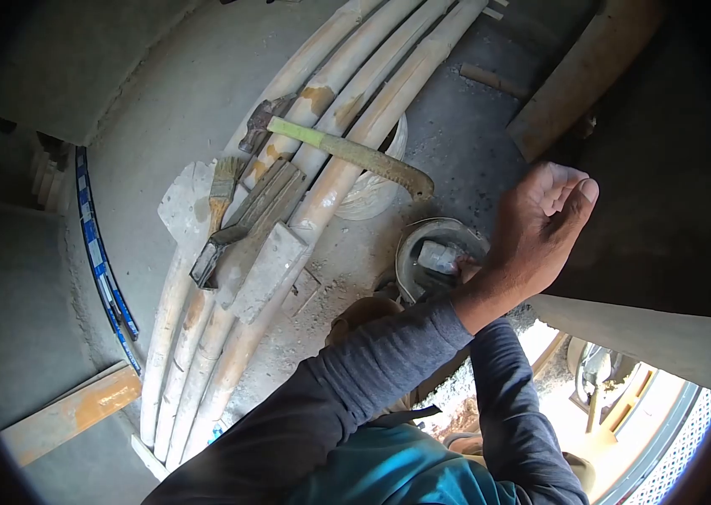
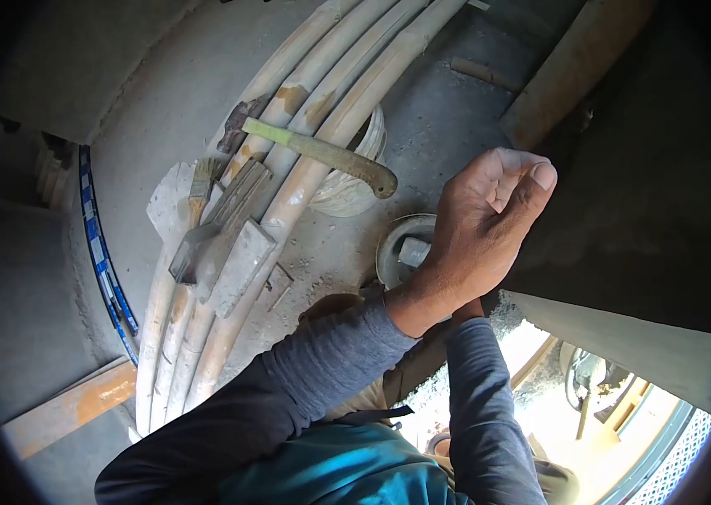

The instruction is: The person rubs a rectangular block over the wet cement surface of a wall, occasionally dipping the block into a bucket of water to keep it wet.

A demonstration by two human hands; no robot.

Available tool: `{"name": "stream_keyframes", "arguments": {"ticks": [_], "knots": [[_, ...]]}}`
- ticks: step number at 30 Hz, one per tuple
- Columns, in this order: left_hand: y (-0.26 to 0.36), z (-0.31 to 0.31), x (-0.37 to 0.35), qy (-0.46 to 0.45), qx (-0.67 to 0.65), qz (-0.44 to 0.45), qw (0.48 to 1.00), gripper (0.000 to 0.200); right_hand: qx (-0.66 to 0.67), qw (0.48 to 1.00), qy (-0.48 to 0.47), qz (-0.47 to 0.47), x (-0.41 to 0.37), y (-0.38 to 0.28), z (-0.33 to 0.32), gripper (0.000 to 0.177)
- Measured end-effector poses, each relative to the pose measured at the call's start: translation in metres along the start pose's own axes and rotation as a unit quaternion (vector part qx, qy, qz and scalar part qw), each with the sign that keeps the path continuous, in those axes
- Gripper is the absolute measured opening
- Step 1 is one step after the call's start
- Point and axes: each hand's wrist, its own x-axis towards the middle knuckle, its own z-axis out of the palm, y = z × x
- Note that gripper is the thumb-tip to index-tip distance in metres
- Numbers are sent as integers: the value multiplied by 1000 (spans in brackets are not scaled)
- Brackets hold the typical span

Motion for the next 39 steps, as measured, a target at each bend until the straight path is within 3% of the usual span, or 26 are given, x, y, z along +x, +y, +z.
{"name": "stream_keyframes", "arguments": {"ticks": [8,12,16,18,20,21,22,25,26,28,30,32,34,36,39], "knots": [[3,4,-2,-5,54,5,998,33,137,984,93,63,-14,22,-2,32],[15,1,-4,15,177,107,978,28,279,936,214,12,-6,10,-26,31],[21,2,-10,-38,199,178,963,19,370,855,327,-161,8,-74,-94,29],[30,1,-12,-38,206,207,956,15,382,820,338,-259,9,-139,-126,28],[36,-1,-9,-13,283,334,899,13,383,794,306,-359,7,-204,-148,28],[36,3,-11,2,226,309,924,13,378,856,231,-266,-25,-252,-168,32],[35,2,-8,-4,213,328,920,11,418,843,179,-287,-40,-282,-176,41],[39,-6,0,19,220,360,906,11,366,834,248,-331,-45,-293,-184,49],[38,-10,3,32,224,369,901,10,365,827,289,-314,-49,-285,-177,43],[40,-23,0,58,180,176,966,13,185,828,324,-418,-60,-229,-164,47],[53,-33,1,106,73,160,979,27,65,927,201,-310,-42,-156,-124,52],[50,-39,16,225,-129,38,965,27,-117,984,69,-114,-33,-106,-70,60],[44,-36,16,271,-101,31,957,26,-310,943,-44,-112,-33,-74,-22,74],[41,-41,11,202,-143,50,968,26,-369,919,-70,-118,-42,-58,1,74],[38,-37,14,222,-103,64,967,24,-457,876,-76,-131,-29,-26,34,68]]}}
